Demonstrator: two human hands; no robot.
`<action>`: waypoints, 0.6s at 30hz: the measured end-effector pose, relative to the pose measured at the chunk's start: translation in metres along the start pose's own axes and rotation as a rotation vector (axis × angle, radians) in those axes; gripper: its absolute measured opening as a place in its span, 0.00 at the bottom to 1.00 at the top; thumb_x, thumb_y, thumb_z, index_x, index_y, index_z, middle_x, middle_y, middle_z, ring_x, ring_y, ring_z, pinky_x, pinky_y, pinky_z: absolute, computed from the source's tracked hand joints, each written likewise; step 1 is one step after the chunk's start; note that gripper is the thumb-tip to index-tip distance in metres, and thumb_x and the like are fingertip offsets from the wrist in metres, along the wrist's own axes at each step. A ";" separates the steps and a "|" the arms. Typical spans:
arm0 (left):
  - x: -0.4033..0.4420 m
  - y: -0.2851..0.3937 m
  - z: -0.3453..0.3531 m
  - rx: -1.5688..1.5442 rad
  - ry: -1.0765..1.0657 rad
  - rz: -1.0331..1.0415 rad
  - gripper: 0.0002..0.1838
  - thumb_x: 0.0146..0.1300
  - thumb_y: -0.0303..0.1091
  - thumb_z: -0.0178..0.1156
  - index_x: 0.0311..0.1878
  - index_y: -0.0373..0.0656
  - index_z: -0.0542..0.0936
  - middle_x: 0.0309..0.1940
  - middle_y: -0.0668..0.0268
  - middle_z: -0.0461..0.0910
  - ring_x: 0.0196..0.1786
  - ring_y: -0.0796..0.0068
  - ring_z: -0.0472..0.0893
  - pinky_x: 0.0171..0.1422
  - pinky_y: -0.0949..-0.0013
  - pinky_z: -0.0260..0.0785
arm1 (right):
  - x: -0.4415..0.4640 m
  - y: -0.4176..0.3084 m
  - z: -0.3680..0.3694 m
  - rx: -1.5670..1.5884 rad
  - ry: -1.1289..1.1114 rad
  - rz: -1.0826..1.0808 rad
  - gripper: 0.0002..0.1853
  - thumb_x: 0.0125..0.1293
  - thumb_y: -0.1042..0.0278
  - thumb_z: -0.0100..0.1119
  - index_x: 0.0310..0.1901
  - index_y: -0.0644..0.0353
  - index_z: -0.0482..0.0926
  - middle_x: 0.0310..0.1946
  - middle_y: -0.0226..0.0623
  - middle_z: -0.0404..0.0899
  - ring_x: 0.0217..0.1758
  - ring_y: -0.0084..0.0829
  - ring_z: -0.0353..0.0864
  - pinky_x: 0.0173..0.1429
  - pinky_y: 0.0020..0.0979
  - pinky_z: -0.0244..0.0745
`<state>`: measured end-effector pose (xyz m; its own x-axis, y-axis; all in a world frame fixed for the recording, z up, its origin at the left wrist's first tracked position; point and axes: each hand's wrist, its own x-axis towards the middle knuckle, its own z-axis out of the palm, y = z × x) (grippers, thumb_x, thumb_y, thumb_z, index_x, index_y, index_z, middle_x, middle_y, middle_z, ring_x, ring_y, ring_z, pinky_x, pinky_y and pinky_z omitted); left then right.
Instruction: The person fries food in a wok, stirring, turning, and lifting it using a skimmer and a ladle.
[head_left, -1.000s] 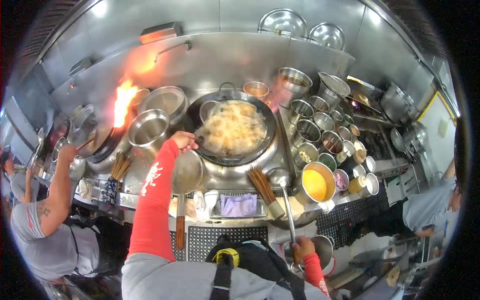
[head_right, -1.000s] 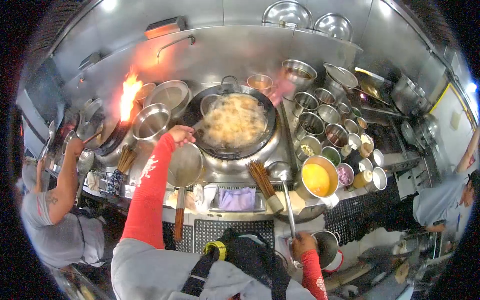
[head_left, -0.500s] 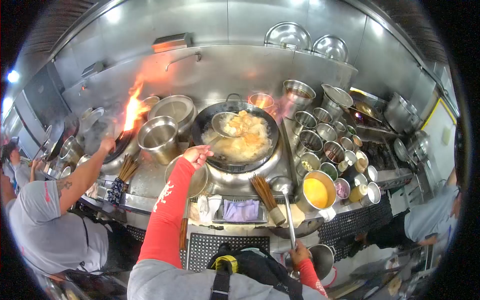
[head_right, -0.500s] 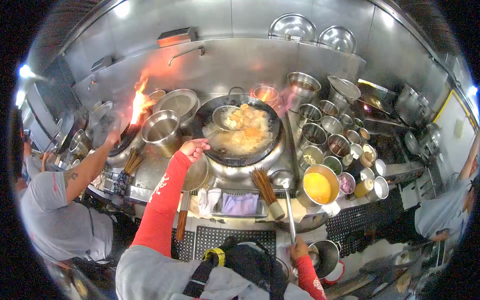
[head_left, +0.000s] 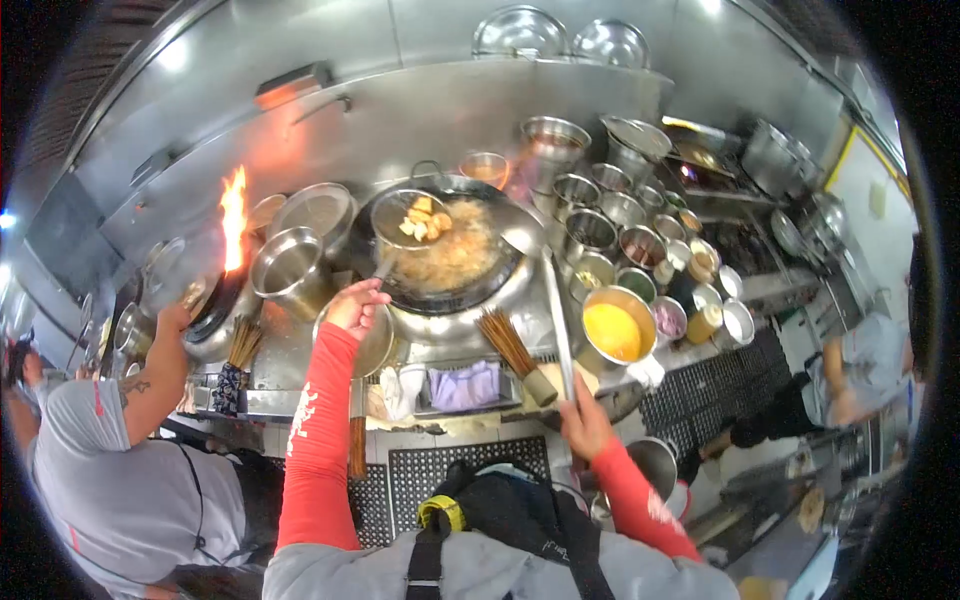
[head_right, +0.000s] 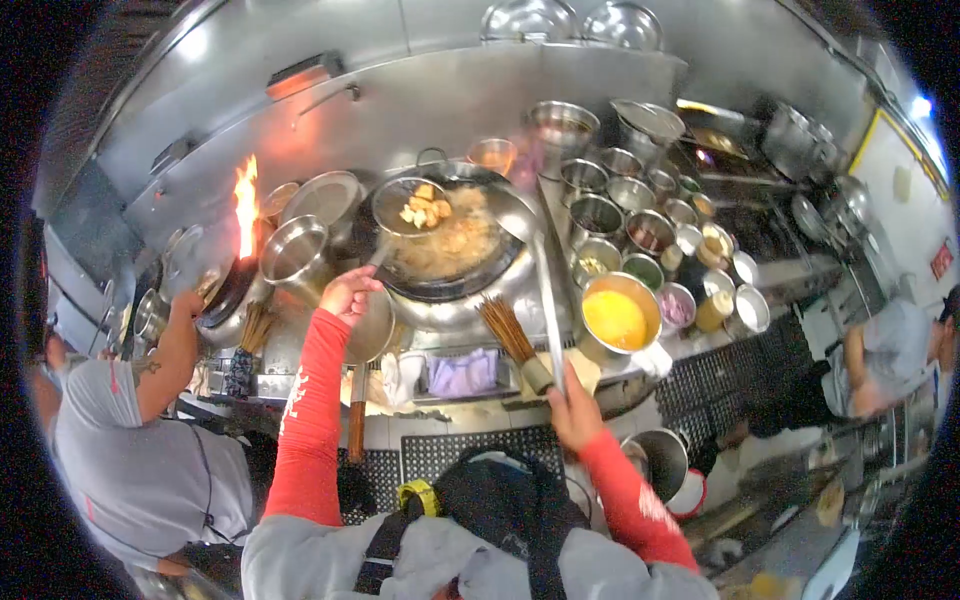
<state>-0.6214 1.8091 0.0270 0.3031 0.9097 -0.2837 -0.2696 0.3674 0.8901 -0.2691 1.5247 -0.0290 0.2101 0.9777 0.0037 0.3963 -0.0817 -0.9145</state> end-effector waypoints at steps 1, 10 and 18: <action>0.000 -0.002 0.002 -0.030 0.006 0.004 0.21 0.57 0.20 0.52 0.56 0.36 0.66 0.30 0.59 0.80 0.16 0.88 0.64 0.15 0.84 0.53 | 0.019 -0.017 0.002 -0.028 -0.003 -0.082 0.30 0.66 0.67 0.49 0.67 0.65 0.55 0.54 0.59 0.71 0.59 0.47 0.72 0.61 0.35 0.65; -0.020 0.020 0.041 -0.012 0.047 0.068 0.22 0.58 0.19 0.50 0.58 0.35 0.64 0.32 0.55 0.80 0.18 0.86 0.65 0.16 0.83 0.54 | 0.185 -0.105 0.063 0.221 -0.059 -0.079 0.32 0.65 0.72 0.48 0.70 0.62 0.51 0.19 0.30 0.70 0.15 0.23 0.68 0.19 0.28 0.66; -0.017 0.000 0.041 -0.016 0.148 0.030 0.24 0.55 0.17 0.49 0.57 0.33 0.64 0.30 0.51 0.80 0.16 0.84 0.66 0.14 0.81 0.54 | 0.197 -0.116 0.096 1.014 -0.243 0.396 0.03 0.64 0.74 0.48 0.38 0.58 0.68 0.22 0.34 0.71 0.19 0.25 0.70 0.19 0.31 0.67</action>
<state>-0.5889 1.7854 0.0465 0.1570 0.9385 -0.3074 -0.2919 0.3414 0.8934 -0.3597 1.7452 0.0390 -0.0649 0.9386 -0.3389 -0.5967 -0.3086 -0.7407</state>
